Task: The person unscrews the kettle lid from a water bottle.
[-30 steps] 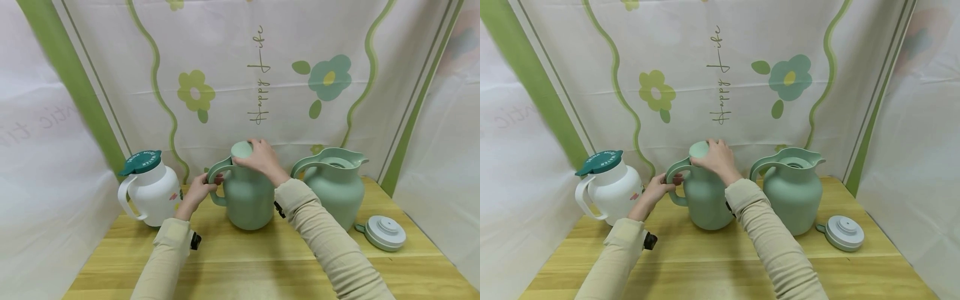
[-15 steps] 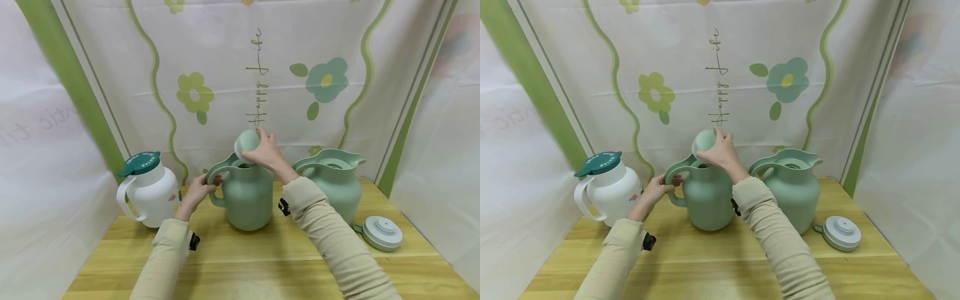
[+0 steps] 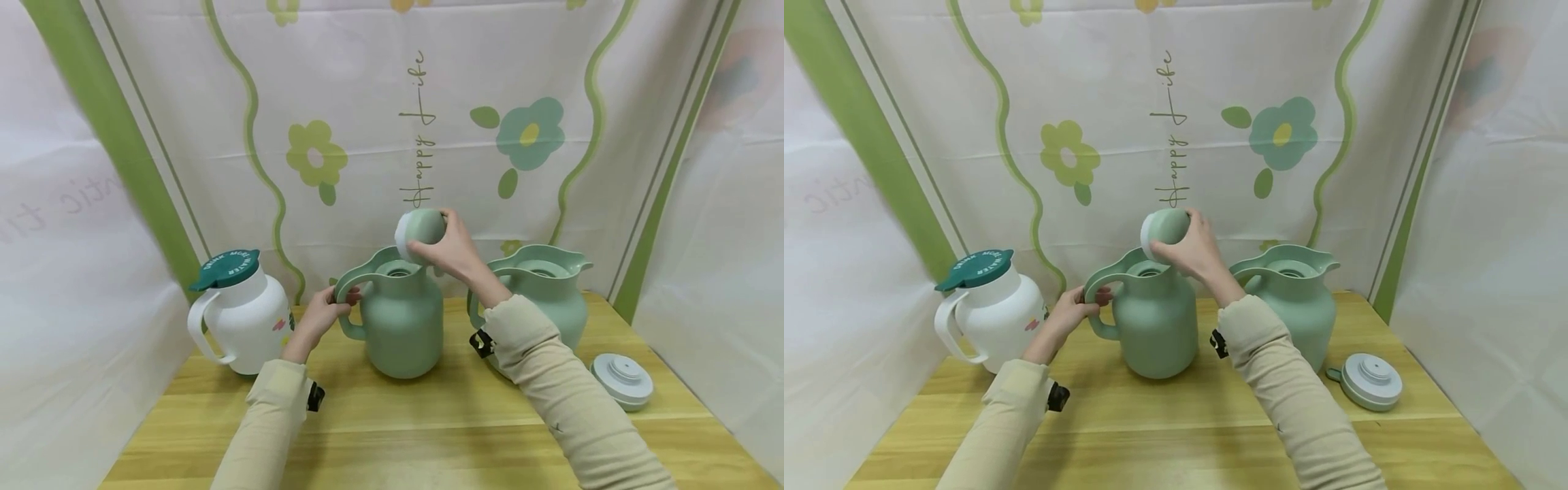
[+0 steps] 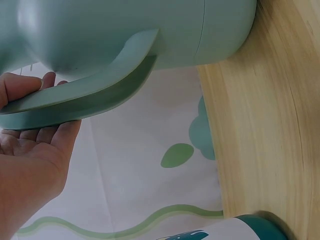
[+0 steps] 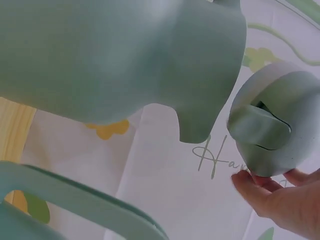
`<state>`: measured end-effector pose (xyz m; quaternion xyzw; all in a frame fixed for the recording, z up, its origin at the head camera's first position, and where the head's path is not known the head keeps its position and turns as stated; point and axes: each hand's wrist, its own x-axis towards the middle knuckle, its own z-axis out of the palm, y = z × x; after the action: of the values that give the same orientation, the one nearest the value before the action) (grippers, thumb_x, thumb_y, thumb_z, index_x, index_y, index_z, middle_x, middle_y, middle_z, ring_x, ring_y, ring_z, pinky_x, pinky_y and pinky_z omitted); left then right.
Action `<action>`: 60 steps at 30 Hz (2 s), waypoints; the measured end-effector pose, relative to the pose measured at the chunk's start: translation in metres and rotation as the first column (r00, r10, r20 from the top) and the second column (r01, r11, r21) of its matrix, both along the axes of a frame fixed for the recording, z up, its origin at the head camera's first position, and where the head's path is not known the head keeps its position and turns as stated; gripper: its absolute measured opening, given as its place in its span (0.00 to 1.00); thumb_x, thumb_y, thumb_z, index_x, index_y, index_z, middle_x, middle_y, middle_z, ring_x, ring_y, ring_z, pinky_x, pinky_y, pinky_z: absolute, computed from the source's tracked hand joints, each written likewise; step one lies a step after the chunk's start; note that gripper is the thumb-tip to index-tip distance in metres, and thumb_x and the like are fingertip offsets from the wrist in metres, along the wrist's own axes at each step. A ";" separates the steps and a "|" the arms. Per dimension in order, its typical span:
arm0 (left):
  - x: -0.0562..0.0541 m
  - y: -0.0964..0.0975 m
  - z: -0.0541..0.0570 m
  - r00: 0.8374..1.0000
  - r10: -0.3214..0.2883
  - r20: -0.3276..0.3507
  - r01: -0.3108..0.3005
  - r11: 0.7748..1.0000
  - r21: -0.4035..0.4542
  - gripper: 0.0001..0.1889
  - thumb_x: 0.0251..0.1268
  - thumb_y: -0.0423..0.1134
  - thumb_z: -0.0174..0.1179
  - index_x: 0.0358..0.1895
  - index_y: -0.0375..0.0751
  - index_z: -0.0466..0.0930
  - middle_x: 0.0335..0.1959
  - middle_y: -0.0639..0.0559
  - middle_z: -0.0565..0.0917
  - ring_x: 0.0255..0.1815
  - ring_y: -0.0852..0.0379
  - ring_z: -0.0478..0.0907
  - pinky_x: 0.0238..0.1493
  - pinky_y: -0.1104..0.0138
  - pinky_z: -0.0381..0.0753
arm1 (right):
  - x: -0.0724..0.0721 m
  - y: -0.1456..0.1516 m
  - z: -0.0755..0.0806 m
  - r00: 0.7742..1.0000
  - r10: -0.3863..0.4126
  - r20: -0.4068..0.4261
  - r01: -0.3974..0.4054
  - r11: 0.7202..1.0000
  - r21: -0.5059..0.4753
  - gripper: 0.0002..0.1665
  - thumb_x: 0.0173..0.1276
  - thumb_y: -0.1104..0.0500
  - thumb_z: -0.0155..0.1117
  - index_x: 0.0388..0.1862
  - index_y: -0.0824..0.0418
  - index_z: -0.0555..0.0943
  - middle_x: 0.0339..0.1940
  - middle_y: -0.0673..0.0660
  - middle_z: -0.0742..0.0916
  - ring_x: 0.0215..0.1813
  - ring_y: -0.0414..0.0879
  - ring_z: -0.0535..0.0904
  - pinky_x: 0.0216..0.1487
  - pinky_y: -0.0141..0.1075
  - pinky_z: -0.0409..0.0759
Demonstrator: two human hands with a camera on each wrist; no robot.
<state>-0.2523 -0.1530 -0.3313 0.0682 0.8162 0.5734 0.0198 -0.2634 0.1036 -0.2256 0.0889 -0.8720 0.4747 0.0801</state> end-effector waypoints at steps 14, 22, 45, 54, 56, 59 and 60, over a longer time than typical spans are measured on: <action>-0.001 -0.001 0.000 1.000 -0.009 0.009 0.009 1.000 -0.001 0.23 0.63 0.28 0.49 0.63 0.35 0.71 0.63 0.37 0.76 0.68 0.40 0.69 0.70 0.45 0.62 | 0.024 0.021 -0.006 0.998 0.053 0.018 -0.054 0.999 0.007 0.55 0.60 0.48 0.64 0.77 0.58 0.44 0.74 0.66 0.59 0.68 0.61 0.65 0.65 0.55 0.70; -0.003 -0.002 -0.003 1.000 -0.007 0.015 0.007 1.000 0.003 0.24 0.62 0.28 0.49 0.63 0.36 0.72 0.61 0.37 0.77 0.65 0.41 0.71 0.69 0.46 0.65 | 0.037 0.030 -0.019 0.992 0.122 0.036 -0.117 0.986 -0.118 0.55 0.61 0.52 0.65 0.74 0.61 0.40 0.70 0.69 0.59 0.69 0.63 0.66 0.66 0.52 0.71; -0.002 0.000 -0.003 1.000 0.008 0.026 -0.008 1.000 0.021 0.25 0.61 0.27 0.49 0.64 0.35 0.71 0.61 0.38 0.77 0.66 0.42 0.71 0.71 0.46 0.62 | 0.055 0.052 -0.065 0.993 0.116 0.036 -0.113 0.991 -0.075 0.57 0.60 0.53 0.66 0.76 0.57 0.38 0.63 0.71 0.68 0.55 0.58 0.73 0.49 0.37 0.75; -0.003 0.000 -0.004 1.000 0.010 0.022 -0.010 1.000 0.021 0.24 0.62 0.27 0.49 0.64 0.35 0.71 0.61 0.38 0.78 0.66 0.42 0.71 0.70 0.46 0.64 | 0.057 0.053 -0.081 0.984 0.179 0.003 -0.177 0.977 -0.121 0.54 0.60 0.57 0.66 0.76 0.60 0.45 0.64 0.70 0.67 0.58 0.60 0.74 0.52 0.40 0.78; -0.004 0.000 -0.004 1.000 0.010 0.023 -0.010 1.000 0.020 0.24 0.62 0.27 0.49 0.64 0.35 0.70 0.61 0.38 0.78 0.66 0.42 0.71 0.70 0.47 0.64 | 0.057 0.053 -0.084 0.987 0.163 0.014 -0.161 0.982 -0.095 0.54 0.59 0.56 0.67 0.76 0.60 0.46 0.64 0.70 0.67 0.59 0.61 0.73 0.54 0.43 0.77; -0.004 0.000 -0.004 1.000 0.010 0.023 -0.011 1.000 0.018 0.24 0.62 0.28 0.49 0.64 0.34 0.70 0.61 0.38 0.78 0.66 0.42 0.71 0.69 0.47 0.65 | 0.059 0.053 -0.088 0.991 0.132 0.038 -0.130 0.990 -0.046 0.54 0.58 0.53 0.67 0.74 0.59 0.46 0.65 0.70 0.67 0.62 0.60 0.72 0.58 0.47 0.74; -0.004 0.000 -0.004 1.000 0.010 0.024 -0.010 1.000 0.017 0.24 0.62 0.28 0.49 0.64 0.34 0.70 0.61 0.38 0.78 0.66 0.42 0.71 0.69 0.47 0.65 | 0.060 0.053 -0.089 0.991 0.122 0.049 -0.121 0.992 -0.033 0.54 0.58 0.52 0.67 0.74 0.59 0.46 0.66 0.70 0.67 0.62 0.60 0.71 0.59 0.48 0.72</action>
<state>-0.2560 -0.1532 -0.3356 0.0574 0.8112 0.5814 0.0259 -0.2032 0.1562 -0.3147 0.1286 -0.8595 0.4938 0.0302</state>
